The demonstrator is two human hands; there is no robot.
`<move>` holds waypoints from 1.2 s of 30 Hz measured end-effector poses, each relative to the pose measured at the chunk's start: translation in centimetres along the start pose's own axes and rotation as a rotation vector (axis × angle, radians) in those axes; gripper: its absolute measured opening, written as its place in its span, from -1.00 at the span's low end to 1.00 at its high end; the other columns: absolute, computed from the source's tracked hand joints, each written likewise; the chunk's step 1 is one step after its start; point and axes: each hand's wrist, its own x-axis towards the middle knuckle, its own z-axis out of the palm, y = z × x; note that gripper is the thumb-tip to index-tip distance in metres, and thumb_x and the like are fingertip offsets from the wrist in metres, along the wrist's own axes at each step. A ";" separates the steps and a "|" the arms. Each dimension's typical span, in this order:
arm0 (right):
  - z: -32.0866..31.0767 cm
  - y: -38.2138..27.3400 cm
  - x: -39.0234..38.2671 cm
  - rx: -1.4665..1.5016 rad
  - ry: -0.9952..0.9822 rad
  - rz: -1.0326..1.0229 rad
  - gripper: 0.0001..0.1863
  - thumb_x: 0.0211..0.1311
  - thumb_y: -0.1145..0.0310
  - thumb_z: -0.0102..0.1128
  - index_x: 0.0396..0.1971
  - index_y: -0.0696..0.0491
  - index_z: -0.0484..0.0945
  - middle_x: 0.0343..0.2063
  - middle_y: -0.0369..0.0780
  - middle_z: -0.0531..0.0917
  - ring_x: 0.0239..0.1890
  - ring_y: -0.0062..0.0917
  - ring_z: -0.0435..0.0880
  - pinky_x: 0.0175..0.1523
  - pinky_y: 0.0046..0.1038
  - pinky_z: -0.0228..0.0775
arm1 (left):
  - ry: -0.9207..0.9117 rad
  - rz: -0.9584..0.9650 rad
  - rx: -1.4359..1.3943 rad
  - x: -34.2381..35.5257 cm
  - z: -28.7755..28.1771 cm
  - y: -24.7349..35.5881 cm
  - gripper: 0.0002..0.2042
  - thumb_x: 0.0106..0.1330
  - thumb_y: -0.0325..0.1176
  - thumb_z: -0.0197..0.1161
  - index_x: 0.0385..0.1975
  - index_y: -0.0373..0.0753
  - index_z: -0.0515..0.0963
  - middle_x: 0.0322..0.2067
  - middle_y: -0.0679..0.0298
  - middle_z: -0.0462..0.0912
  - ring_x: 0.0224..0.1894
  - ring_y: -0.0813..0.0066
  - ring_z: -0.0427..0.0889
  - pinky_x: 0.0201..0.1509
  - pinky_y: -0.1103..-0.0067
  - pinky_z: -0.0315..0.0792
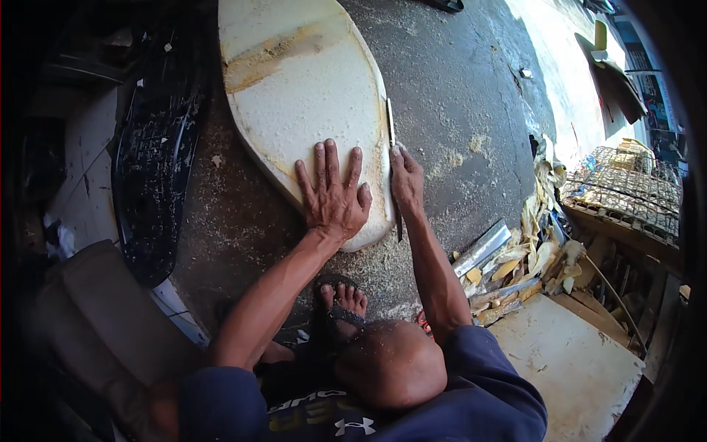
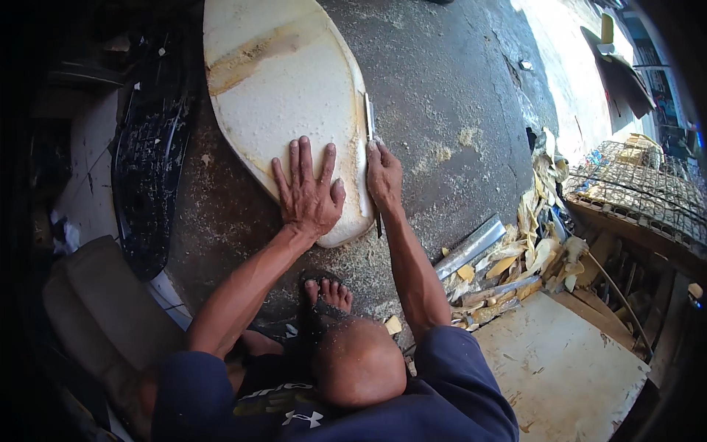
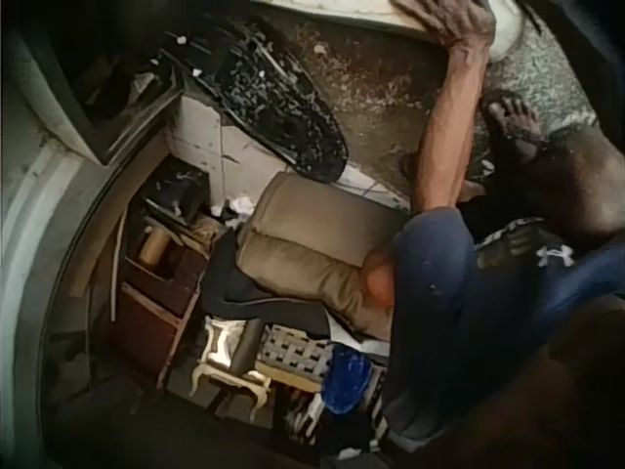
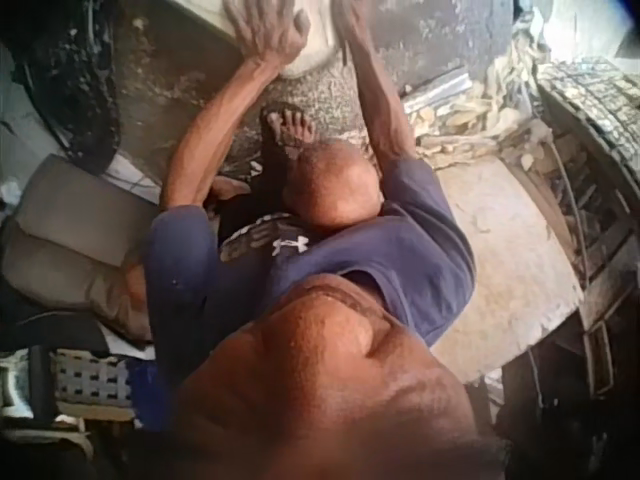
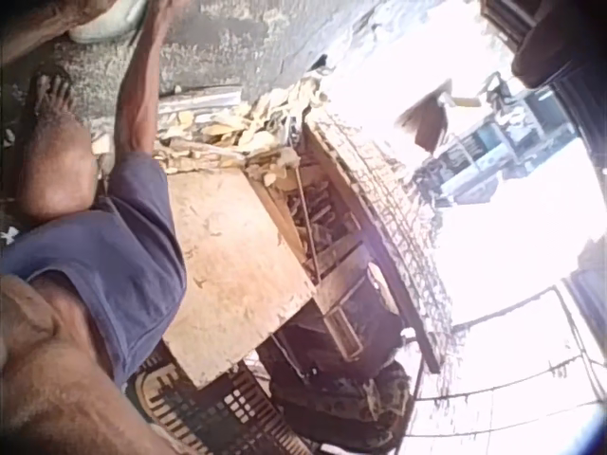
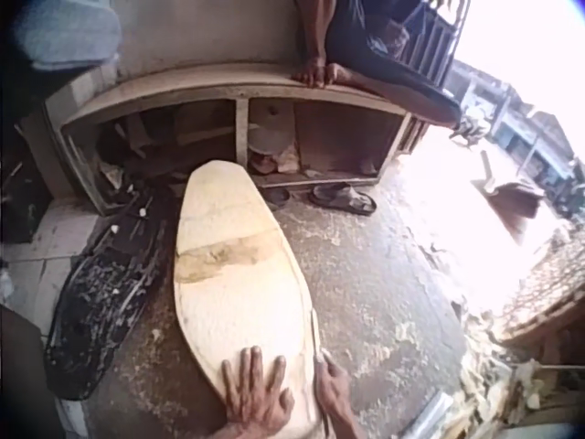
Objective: The person uses a large blade to shave down a foam motorcycle seat, smoothing the edges and shaping the contours.
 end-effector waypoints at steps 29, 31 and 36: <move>-0.4 0.9 -0.6 0.045 0.046 0.035 -0.52 0.56 0.22 0.10 0.22 0.33 0.54 0.02 -0.15 0.71 0.03 -0.52 0.62 0.21 -0.44 0.43 | -0.060 -0.025 -0.078 -0.2 0.7 0.2 -0.25 0.38 -0.03 0.10 0.58 -0.03 0.12 0.55 -0.26 -0.07 0.62 -0.25 -0.16 0.52 -0.34 -0.39; 2.8 -4.4 7.6 0.030 -0.077 -0.095 -0.56 0.58 0.11 0.08 -0.05 0.26 0.62 -0.32 -0.32 0.68 -0.32 -0.65 0.46 -0.13 -0.49 0.41 | -0.040 -0.027 -0.052 0.8 -0.2 -0.2 -0.24 0.36 -0.04 0.12 0.58 -0.04 0.13 0.55 -0.26 -0.06 0.62 -0.26 -0.16 0.52 -0.34 -0.38; 0.8 2.1 -2.0 0.117 0.011 -0.019 -0.54 0.58 0.17 0.11 0.14 0.30 0.60 -0.15 -0.22 0.72 -0.16 -0.59 0.58 0.02 -0.45 0.46 | -0.054 -0.037 -0.021 -0.5 -0.6 -1.0 -0.27 0.39 -0.04 0.10 0.57 -0.03 0.15 0.55 -0.26 -0.05 0.61 -0.25 -0.15 0.52 -0.34 -0.35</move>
